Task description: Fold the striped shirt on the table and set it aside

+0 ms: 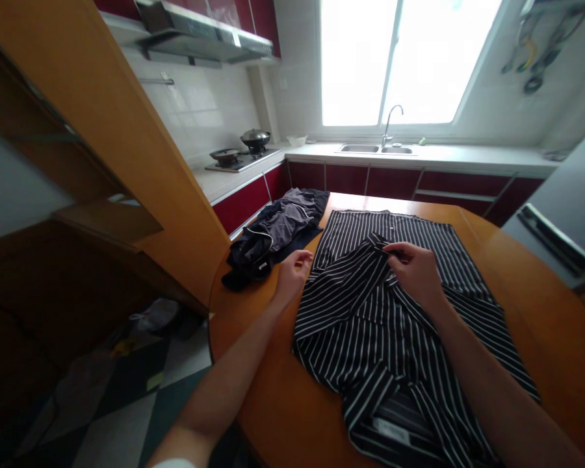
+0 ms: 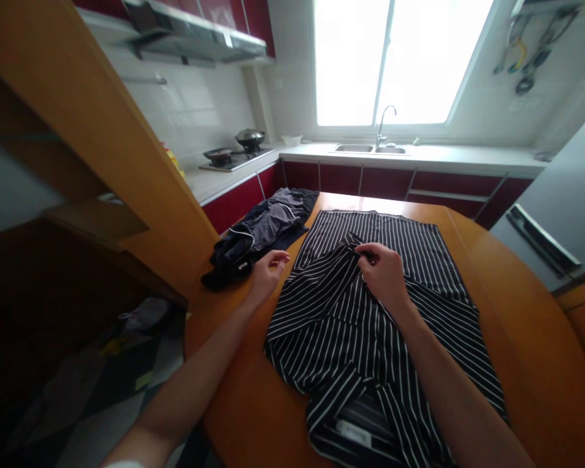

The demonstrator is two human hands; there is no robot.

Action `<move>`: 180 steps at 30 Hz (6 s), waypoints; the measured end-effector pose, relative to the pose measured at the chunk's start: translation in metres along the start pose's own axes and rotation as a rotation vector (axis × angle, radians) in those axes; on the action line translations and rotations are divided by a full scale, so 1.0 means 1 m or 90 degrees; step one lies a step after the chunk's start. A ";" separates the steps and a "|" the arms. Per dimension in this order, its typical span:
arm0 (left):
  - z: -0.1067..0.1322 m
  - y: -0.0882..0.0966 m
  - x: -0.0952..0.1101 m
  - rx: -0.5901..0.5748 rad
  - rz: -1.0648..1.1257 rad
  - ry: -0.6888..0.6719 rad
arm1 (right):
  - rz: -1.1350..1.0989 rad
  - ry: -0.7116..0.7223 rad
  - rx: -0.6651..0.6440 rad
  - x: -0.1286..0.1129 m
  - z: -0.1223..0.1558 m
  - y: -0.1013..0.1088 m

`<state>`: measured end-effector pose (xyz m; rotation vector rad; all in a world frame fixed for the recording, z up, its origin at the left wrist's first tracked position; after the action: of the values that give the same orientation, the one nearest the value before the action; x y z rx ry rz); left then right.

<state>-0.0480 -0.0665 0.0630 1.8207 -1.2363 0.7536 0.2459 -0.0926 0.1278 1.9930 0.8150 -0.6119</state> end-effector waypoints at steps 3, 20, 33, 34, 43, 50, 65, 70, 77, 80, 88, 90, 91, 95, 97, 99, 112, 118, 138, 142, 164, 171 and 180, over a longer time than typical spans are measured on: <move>0.005 -0.009 -0.010 -0.092 -0.068 -0.041 | 0.039 -0.023 -0.040 0.013 -0.005 0.005; -0.008 -0.028 -0.081 -0.192 -0.275 0.029 | 0.350 -0.160 -0.346 0.060 -0.016 0.024; -0.002 -0.031 -0.068 -0.225 -0.339 0.035 | 0.257 -0.214 -0.374 0.137 -0.017 -0.009; -0.002 -0.031 -0.069 -0.213 -0.337 0.037 | 0.249 -0.206 -0.359 0.137 -0.017 -0.009; -0.007 -0.032 -0.073 -0.142 -0.321 0.061 | 0.159 -0.183 -0.353 0.127 -0.020 -0.006; 0.009 -0.040 -0.026 -0.190 -0.312 -0.092 | 0.340 -0.158 -0.358 0.137 -0.013 -0.011; 0.056 -0.068 -0.038 -0.360 -0.408 -0.025 | 0.407 0.069 -0.327 0.104 0.030 -0.084; 0.037 -0.067 -0.044 -0.286 -0.405 -0.014 | 0.405 0.037 -0.299 0.107 0.028 -0.082; -0.013 -0.045 -0.064 -0.194 -0.361 0.025 | 0.393 0.037 -0.294 0.105 0.029 -0.082; -0.023 -0.036 -0.071 -0.187 -0.376 0.049 | 0.393 0.038 -0.281 0.105 0.029 -0.082; -0.020 -0.034 -0.066 -0.166 -0.511 0.059 | 0.415 -0.014 -0.263 0.108 0.029 -0.083; -0.013 -0.041 -0.053 -0.162 -0.493 0.004 | 0.421 -0.017 -0.260 0.109 0.030 -0.084; -0.008 -0.047 -0.045 -0.188 -0.464 -0.040 | 0.422 -0.018 -0.259 0.108 0.030 -0.084; 0.017 -0.071 -0.023 -0.404 -0.333 -0.155 | 0.386 -0.005 -0.266 0.107 0.030 -0.085; 0.026 -0.077 -0.024 -0.463 -0.339 -0.133 | 0.319 -0.041 -0.228 0.108 0.023 -0.079; 0.029 -0.078 -0.031 -0.467 -0.364 -0.100 | 0.261 -0.119 -0.157 0.113 0.010 -0.065; -0.001 -0.065 -0.050 -0.246 -0.409 -0.050 | 0.225 -0.269 -0.329 0.135 -0.013 -0.015; -0.015 -0.048 -0.063 -0.162 -0.383 0.042 | 0.204 -0.207 -0.316 0.127 -0.017 -0.017; 0.034 -0.072 0.000 -0.472 -0.317 -0.209 | 0.322 -0.080 -0.196 0.097 0.003 0.024; 0.048 -0.078 -0.009 -0.587 -0.358 -0.207 | 0.389 0.113 -0.212 0.091 0.084 0.030; 0.031 -0.081 -0.018 -0.576 -0.306 -0.129 | 0.314 -0.042 -0.272 0.131 0.251 0.175; 0.021 -0.096 0.023 -0.612 -0.248 -0.167 | 0.296 -0.037 -0.131 0.124 0.161 0.138; 0.062 -0.110 0.015 -0.623 -0.322 -0.215 | 0.370 0.085 -0.333 0.104 0.140 0.020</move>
<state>0.0626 -0.1036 0.0125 1.3212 -0.9932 -0.4206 0.3147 -0.1893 -0.0015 1.6691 0.3765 0.0730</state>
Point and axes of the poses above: each hand's wrist, its own z-axis away from the middle knuckle, its own y-axis out of the back of the hand, x = y × z, the point moved 1 cm from there along -z, towards the middle knuckle, and after that the axes turned 7 degrees about z, right-handed, at the moved point
